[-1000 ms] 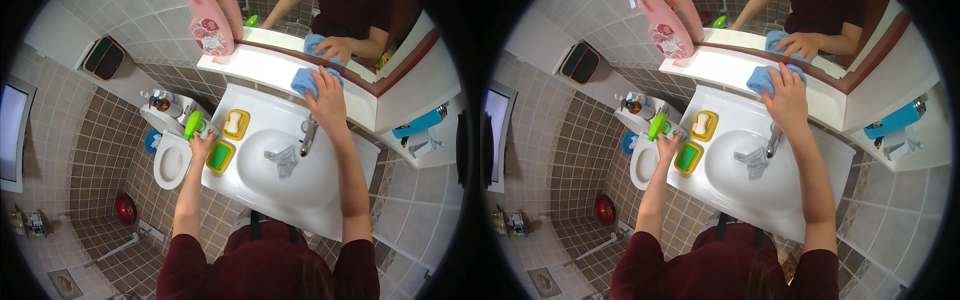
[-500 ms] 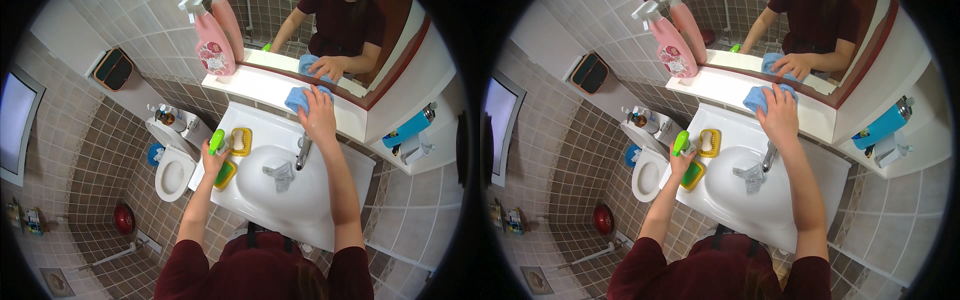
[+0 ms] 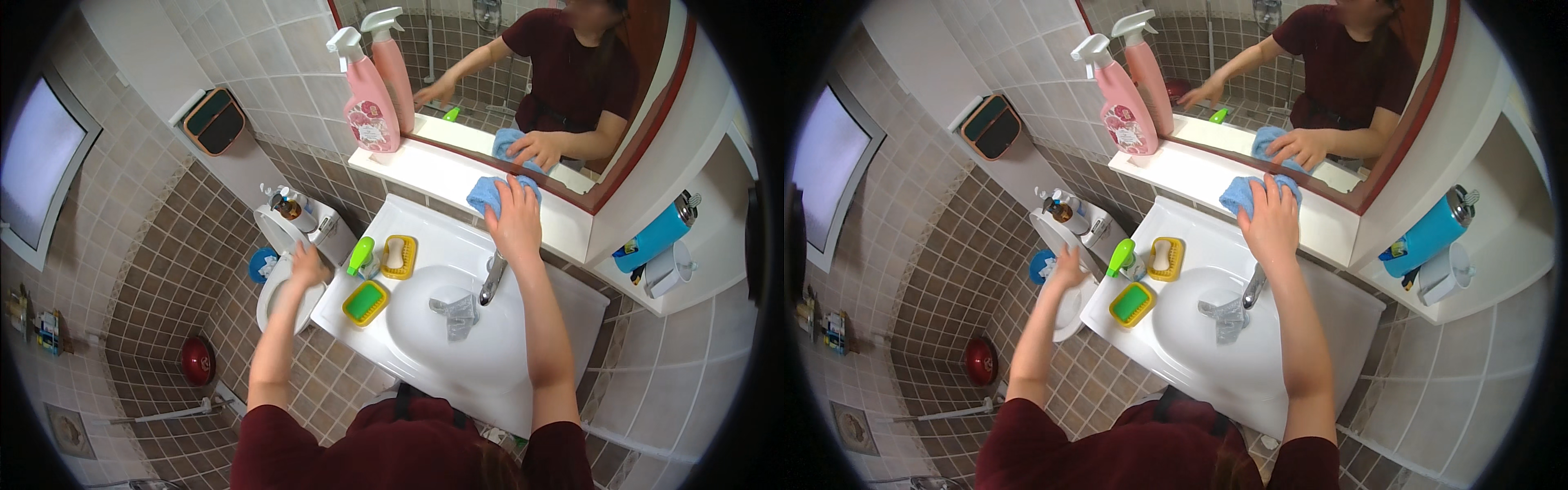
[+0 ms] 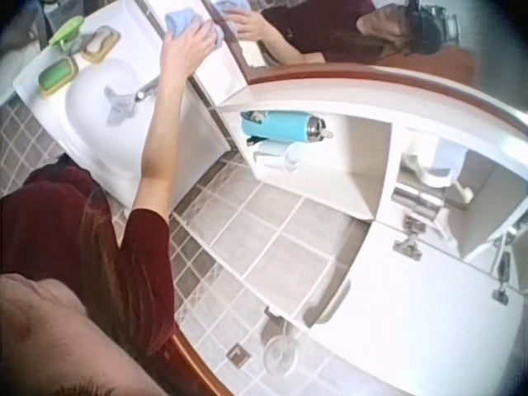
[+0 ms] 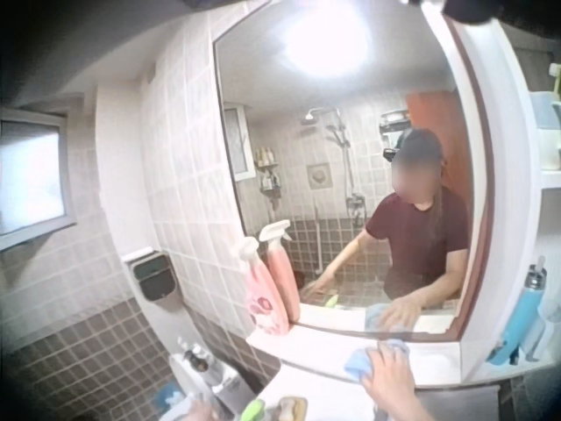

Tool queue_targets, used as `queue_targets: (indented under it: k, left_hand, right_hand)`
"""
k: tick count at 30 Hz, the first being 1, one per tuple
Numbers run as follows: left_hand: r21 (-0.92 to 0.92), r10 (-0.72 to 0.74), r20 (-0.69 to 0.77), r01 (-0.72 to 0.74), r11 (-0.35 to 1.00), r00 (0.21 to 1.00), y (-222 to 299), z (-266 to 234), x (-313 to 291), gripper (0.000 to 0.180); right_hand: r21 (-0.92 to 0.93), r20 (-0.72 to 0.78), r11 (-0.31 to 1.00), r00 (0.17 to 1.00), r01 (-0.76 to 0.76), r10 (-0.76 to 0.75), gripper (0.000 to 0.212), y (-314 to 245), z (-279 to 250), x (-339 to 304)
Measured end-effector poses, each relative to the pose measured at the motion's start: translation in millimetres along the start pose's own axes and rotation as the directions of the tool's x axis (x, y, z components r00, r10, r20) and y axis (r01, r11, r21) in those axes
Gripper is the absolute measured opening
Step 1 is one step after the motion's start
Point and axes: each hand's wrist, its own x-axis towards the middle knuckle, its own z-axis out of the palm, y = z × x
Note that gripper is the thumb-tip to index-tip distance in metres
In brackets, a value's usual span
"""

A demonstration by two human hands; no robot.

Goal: The person cleans a bathroom sink and vanity area. They wipe the sink basin, faucet, and surrounding counter with a blue cloth, then kneel to wipe the cabinet doors and lower surfaces.

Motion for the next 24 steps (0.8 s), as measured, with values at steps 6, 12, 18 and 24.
queue_targets:
  k: [6,12,18,24]
  left_hand:
    - [-0.358,0.198,-0.681,-0.556,0.750,0.706,111,-196,30,0.047]
    - [-0.422,0.177,-0.792,-0.734,0.532,0.584,197,-254,87,0.061]
    - [-0.541,0.094,-0.760,-0.707,0.456,0.643,178,-255,106,0.050]
    - [-0.518,-0.032,-0.793,-0.645,0.562,0.609,101,-268,21,0.036]
  right_hand:
    - [-0.011,0.005,1.000,1.000,-0.002,0.002,0.048,0,1,-1]
    - [0.032,-0.010,0.999,1.000,0.018,-0.018,0.049,-4,2,-2]
    - [0.038,-0.017,0.999,0.999,0.037,-0.037,0.049,-3,6,-1]
    - [0.104,-0.024,0.994,0.999,0.041,-0.038,0.048,-2,4,-1]
